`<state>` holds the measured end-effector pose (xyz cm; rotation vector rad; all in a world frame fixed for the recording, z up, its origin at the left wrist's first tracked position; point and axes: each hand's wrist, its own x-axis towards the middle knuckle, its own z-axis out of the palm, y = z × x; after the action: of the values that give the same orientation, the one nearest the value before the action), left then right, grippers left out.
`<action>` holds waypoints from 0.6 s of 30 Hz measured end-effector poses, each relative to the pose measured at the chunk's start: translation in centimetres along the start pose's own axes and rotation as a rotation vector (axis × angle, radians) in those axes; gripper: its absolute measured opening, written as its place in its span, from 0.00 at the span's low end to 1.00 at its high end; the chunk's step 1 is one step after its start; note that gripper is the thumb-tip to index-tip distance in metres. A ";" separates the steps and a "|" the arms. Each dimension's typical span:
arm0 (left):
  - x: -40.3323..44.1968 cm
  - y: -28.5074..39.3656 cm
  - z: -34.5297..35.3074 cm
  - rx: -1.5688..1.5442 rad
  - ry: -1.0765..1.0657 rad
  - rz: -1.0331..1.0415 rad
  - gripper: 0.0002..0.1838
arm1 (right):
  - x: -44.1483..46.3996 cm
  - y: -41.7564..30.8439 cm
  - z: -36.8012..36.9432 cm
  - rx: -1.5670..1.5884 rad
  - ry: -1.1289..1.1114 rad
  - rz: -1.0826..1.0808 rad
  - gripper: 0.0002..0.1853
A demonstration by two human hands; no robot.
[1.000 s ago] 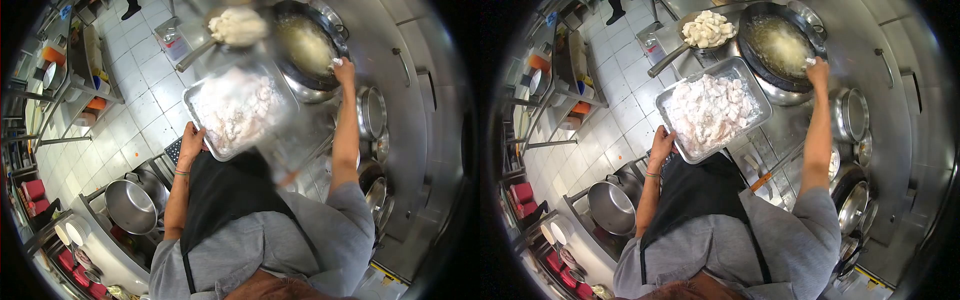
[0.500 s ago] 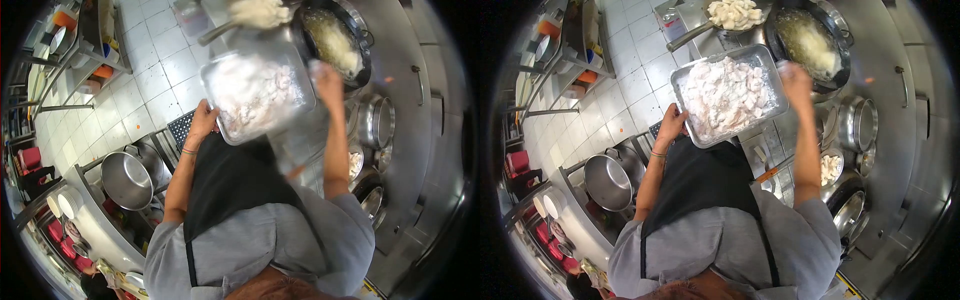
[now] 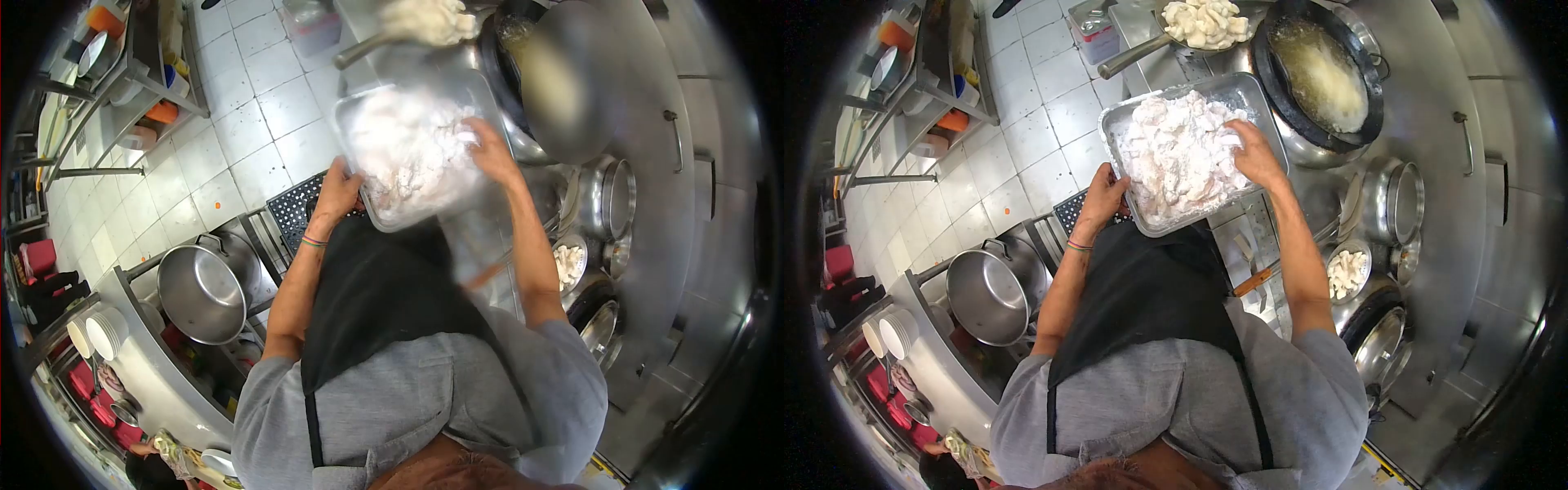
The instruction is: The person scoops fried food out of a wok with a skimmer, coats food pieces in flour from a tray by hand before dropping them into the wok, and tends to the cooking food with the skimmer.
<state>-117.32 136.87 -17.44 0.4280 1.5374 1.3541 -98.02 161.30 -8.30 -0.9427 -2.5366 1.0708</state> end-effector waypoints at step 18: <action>-0.3 1.6 0.2 0.012 -0.010 -0.059 0.10 | -1.7 -2.6 -1.2 -0.282 -0.373 -0.190 0.20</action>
<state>-117.58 137.19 -15.85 0.3934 1.5395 1.2959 -97.39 159.52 -5.52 -0.5838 -3.0711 0.9198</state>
